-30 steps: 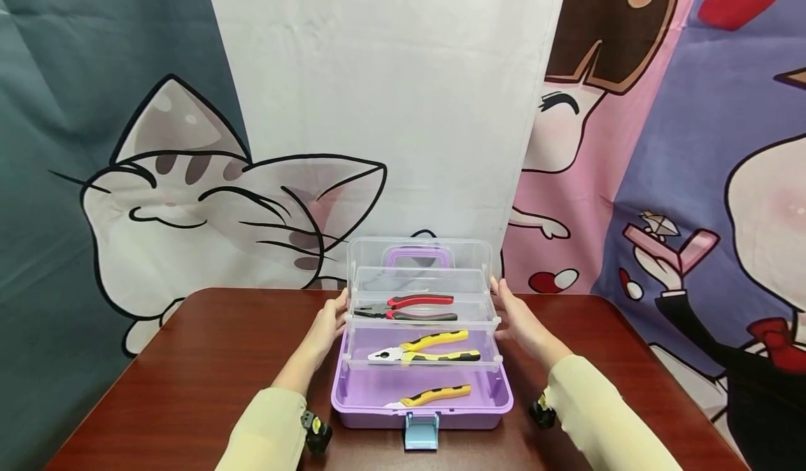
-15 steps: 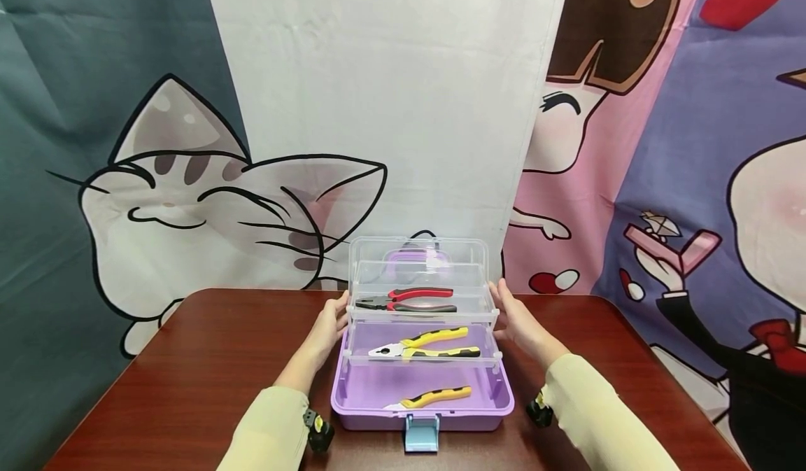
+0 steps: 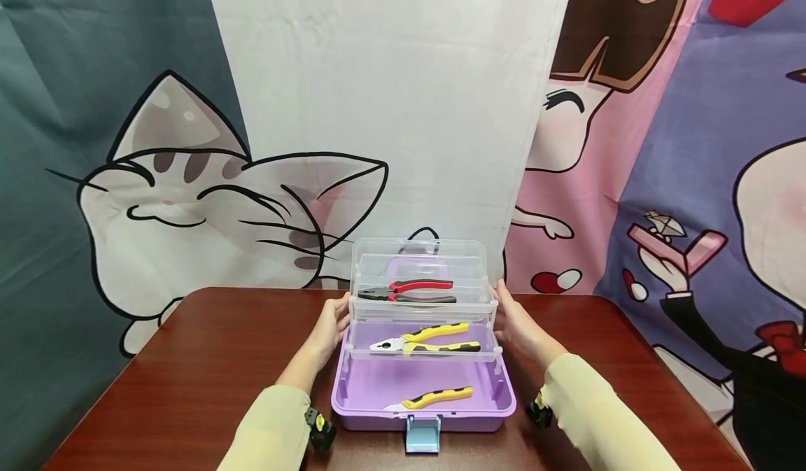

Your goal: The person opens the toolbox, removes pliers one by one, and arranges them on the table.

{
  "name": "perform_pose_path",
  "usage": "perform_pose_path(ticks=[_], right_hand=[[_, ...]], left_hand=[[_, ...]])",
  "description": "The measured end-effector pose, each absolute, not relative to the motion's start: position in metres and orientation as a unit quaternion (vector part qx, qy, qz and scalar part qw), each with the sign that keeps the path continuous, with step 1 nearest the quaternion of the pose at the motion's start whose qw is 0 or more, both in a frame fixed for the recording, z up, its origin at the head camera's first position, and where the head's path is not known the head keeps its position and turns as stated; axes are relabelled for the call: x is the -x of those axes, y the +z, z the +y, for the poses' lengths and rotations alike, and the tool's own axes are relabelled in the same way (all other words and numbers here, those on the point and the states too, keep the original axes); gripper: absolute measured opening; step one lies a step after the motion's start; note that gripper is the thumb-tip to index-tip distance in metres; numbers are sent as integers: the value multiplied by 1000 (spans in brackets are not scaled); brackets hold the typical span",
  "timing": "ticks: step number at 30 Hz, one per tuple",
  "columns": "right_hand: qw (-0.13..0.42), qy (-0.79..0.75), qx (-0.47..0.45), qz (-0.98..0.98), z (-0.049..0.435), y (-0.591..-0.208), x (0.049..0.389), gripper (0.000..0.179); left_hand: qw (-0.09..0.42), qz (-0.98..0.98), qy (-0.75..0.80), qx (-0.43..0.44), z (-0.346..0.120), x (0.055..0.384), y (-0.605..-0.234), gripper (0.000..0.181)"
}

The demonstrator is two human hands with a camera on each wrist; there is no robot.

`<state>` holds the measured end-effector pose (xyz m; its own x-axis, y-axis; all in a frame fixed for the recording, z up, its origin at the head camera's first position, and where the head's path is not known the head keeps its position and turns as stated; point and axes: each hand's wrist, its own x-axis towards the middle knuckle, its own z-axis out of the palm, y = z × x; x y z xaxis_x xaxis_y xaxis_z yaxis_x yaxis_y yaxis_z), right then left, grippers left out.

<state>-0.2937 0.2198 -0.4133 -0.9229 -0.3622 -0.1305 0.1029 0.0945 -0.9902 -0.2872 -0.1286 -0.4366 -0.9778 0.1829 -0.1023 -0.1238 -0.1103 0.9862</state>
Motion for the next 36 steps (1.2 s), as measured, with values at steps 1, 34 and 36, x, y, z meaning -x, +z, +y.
perform_pose_path(ticks=[1, 34, 36], right_hand=[[177, -667, 90, 718, 219, -414, 294, 82], [200, -674, 84, 706, 218, -426, 297, 93], [200, -674, 79, 707, 218, -427, 297, 93]], left_hand=[[103, 658, 745, -21, -129, 287, -437, 65], [108, 657, 746, -8, -130, 286, -446, 66], [108, 656, 747, -8, -129, 285, -446, 66]])
